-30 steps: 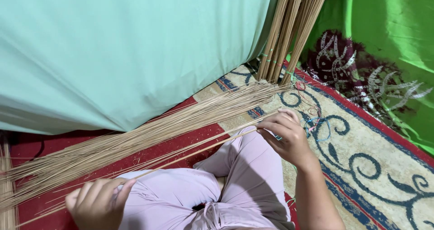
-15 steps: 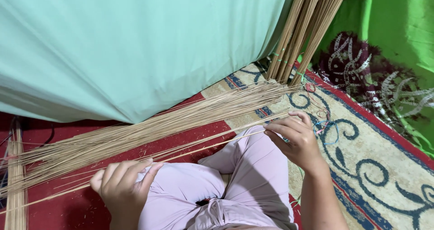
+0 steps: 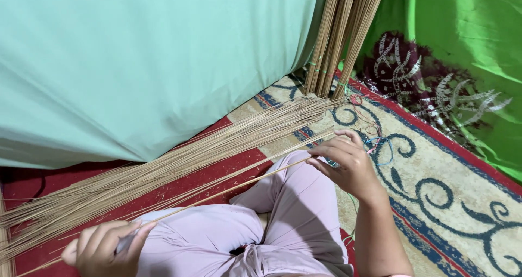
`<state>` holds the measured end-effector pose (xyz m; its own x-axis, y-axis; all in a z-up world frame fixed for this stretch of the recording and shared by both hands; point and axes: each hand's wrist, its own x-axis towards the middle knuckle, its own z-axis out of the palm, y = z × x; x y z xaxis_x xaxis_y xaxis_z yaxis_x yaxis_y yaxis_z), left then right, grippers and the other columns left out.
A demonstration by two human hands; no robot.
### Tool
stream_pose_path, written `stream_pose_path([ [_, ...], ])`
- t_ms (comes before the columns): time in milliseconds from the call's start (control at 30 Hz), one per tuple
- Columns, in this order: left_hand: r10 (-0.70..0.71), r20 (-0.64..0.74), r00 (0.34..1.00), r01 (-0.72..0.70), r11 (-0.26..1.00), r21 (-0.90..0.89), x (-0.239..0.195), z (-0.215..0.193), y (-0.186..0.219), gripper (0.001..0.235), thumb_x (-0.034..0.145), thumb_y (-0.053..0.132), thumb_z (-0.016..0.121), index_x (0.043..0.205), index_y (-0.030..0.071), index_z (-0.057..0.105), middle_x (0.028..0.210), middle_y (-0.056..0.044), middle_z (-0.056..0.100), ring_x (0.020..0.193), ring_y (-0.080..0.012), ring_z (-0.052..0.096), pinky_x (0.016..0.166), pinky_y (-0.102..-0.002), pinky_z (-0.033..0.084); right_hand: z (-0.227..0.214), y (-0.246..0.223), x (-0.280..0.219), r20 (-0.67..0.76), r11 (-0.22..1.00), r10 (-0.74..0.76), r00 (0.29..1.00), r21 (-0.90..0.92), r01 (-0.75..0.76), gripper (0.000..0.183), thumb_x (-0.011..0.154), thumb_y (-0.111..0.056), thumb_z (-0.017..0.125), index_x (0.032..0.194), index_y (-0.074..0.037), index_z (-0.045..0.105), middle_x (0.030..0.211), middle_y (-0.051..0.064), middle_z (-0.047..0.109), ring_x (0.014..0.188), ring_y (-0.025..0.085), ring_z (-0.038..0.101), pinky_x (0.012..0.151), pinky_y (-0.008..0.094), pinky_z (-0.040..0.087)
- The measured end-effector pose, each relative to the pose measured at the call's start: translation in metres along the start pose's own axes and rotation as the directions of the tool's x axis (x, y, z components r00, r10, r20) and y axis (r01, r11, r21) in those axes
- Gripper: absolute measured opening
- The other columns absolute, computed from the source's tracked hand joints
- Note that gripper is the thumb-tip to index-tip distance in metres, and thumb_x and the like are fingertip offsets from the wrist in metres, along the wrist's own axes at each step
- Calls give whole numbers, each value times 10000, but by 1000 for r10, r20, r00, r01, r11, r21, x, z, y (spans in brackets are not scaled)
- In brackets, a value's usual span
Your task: Weaving thin wooden sticks together to form a mat
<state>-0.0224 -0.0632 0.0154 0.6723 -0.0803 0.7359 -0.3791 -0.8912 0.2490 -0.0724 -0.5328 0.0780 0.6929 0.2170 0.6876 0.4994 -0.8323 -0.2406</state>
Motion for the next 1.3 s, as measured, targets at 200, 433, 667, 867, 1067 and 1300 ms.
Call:
stream_pose_path([
  [200,36,38,999,-38,998,53,-10,10,-8,213,941,364,856,784,278,742,886,101,721,841,-134,599,974,-347,242,1,1,-4,41,998,34,999,-55,-32,158,915,-232,787,1048,-165,733,971,-26,744,853,137,684,1040,410,370],
  [433,140,81,987,-145,988,61,8,17,48,54,977,278,736,933,289,766,968,91,719,869,-158,595,912,-386,232,17,-19,13,36,967,-75,997,-242,82,57,981,-199,722,1024,-168,742,1109,13,755,1097,228,697,1084,454,344],
  [667,210,72,975,-186,949,-254,15,31,95,40,952,278,723,937,252,751,931,87,679,891,-166,581,897,-372,232,55,-54,14,-15,971,-238,971,-2,238,125,996,-128,672,1114,-125,716,942,35,708,743,203,616,694,369,401],
  [867,242,114,964,-200,935,-293,14,36,90,118,965,248,691,1062,266,755,922,68,654,890,-187,606,849,-375,393,63,-45,10,-81,978,-206,975,8,207,111,957,-115,703,1049,-145,757,899,38,724,704,235,628,666,384,424],
  [1067,200,108,974,-173,961,-214,26,-1,66,146,923,122,770,1060,171,766,943,13,691,839,-205,598,795,-376,409,25,-7,-13,-45,999,-49,998,21,50,115,917,-61,801,1023,-92,771,949,73,728,824,207,657,752,362,414],
  [1300,278,-50,959,-281,927,-248,26,4,81,199,902,89,819,1055,201,759,926,28,690,809,-187,617,776,-364,405,46,-34,-2,8,991,-124,992,47,124,169,882,-144,795,1041,-110,749,978,50,769,751,184,658,691,353,442],
])
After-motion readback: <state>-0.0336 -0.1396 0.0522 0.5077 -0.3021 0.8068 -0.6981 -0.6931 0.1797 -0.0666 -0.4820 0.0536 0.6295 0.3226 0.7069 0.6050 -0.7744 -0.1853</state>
